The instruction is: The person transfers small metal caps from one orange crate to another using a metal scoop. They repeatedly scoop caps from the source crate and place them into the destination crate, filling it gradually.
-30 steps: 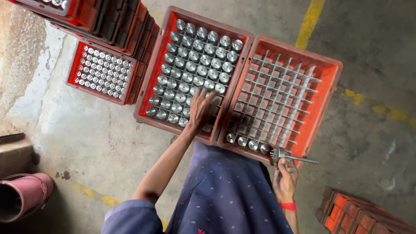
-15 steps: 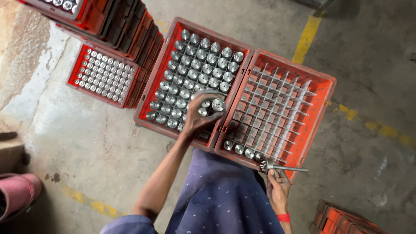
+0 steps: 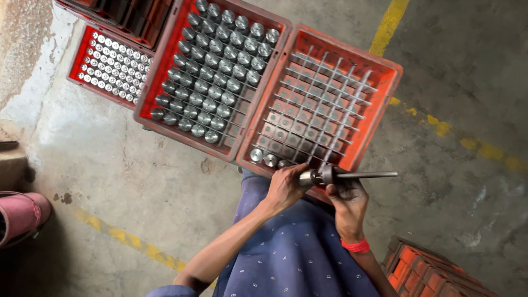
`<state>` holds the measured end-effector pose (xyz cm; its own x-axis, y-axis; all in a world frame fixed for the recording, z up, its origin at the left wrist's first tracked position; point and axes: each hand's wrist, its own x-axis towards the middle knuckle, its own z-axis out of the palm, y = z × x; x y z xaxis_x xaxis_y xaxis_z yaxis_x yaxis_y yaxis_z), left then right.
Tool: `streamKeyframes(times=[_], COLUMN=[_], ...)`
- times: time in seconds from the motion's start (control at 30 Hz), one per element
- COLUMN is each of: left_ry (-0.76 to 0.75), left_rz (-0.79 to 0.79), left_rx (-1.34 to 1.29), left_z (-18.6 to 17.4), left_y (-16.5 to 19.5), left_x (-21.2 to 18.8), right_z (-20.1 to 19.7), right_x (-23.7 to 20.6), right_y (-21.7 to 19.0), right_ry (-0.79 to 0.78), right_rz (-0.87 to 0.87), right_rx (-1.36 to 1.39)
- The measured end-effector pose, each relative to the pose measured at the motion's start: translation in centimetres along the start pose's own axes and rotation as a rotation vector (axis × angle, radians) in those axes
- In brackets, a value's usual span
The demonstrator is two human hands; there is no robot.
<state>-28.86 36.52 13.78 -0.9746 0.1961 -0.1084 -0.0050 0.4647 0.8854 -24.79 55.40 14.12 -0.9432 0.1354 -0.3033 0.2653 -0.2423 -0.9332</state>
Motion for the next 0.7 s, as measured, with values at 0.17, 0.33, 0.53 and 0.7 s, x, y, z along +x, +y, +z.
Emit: streamKeyframes(times=[0.17, 0.33, 0.53, 0.7], left_ry=[-0.130, -0.270, -0.287, -0.315], left_rz=[-0.093, -0.127, 0.105, 0.427], left_rx=[0.063, 0.027, 0.248, 0.547], left_z=[3.5, 5.3, 3.6, 4.4], left_y=[0.9, 0.7, -2.6, -6.9], left_x=[-1.4, -2.7, -2.9, -1.2], right_z=[-2.5, -6.8, -12.0, -15.6], right_x=[-1.3, -0.2, 1.7, 3.4], right_y=[-1.2, 0.3, 4.9, 7.1], right_ry=[-0.179, -0.292, 0.003, 0.160], right_rz=[-0.135, 0.061, 0.111, 0.088], right_rx=[-0.135, -0.158, 0.232, 0.374])
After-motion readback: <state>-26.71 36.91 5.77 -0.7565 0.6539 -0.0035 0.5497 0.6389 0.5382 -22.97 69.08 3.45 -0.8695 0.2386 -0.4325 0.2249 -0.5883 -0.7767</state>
